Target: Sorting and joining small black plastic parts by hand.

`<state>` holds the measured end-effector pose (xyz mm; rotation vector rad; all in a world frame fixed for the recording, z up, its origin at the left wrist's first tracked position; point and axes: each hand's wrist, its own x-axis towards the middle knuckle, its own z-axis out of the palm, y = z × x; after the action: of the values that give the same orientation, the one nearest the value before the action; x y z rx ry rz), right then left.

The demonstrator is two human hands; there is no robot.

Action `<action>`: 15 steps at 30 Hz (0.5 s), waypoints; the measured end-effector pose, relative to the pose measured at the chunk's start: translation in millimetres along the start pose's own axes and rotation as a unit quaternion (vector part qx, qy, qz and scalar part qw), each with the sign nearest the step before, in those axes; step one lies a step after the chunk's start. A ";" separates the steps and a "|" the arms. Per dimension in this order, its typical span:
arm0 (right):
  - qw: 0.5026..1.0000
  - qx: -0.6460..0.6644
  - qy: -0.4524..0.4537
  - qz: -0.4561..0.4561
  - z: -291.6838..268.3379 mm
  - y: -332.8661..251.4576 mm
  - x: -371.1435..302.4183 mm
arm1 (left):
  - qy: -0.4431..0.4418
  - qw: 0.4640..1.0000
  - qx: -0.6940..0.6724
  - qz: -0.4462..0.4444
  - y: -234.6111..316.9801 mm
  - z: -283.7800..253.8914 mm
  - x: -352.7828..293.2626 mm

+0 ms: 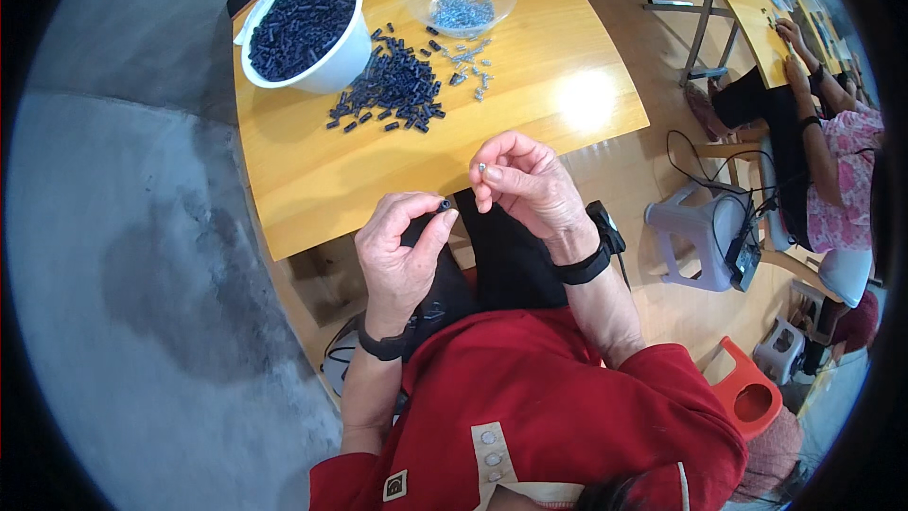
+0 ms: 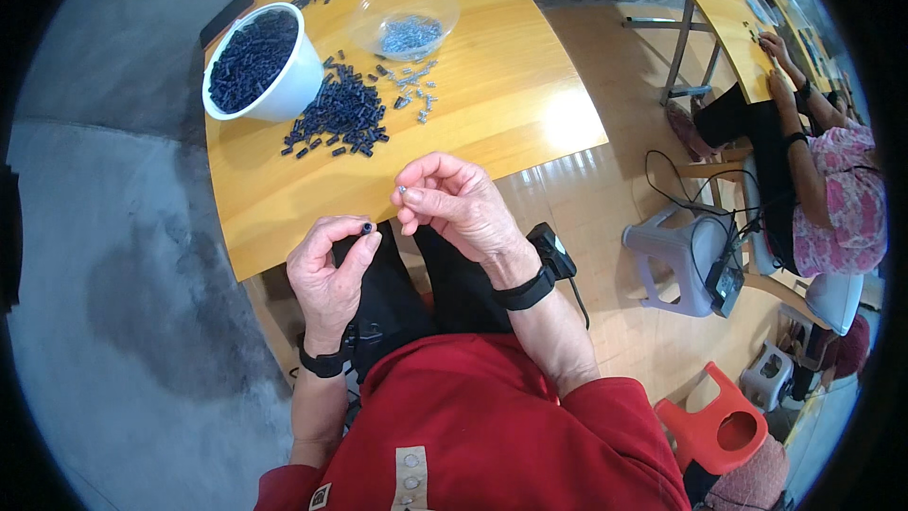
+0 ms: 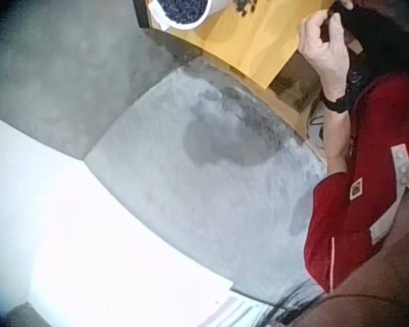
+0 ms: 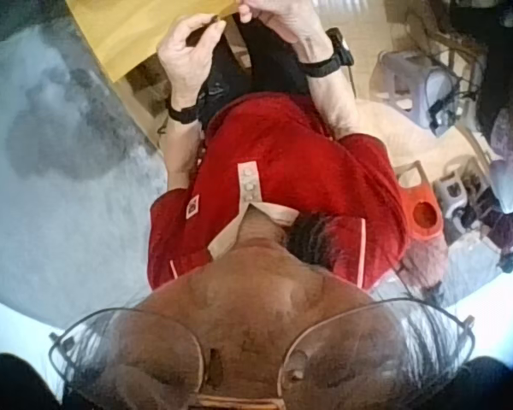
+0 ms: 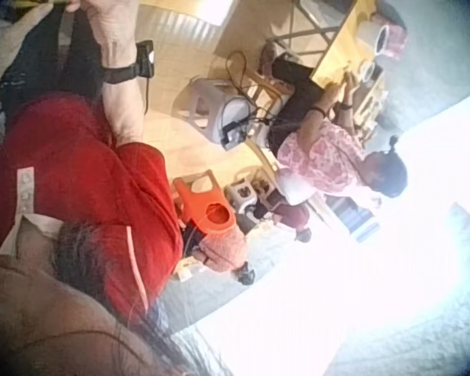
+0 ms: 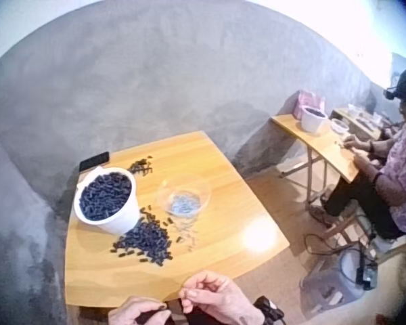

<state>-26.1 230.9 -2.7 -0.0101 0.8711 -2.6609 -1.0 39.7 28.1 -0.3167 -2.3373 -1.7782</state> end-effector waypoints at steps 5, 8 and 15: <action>0.999 0.030 -0.022 0.020 13.9 9.4 -4.9 | 0.010 1.000 0.004 0.006 7.9 -8.0 -9.2; 0.999 0.025 -0.034 0.021 17.5 13.2 -8.7 | 0.016 1.000 0.009 0.003 10.9 -12.2 -14.9; 0.998 0.009 -0.058 -0.013 22.9 17.8 -16.3 | 0.022 0.999 0.027 0.026 20.6 -17.5 -18.3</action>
<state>-2.6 209.6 7.2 -0.1716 0.8138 -2.6627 22.7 27.2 46.7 -0.3227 -2.3207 -1.6784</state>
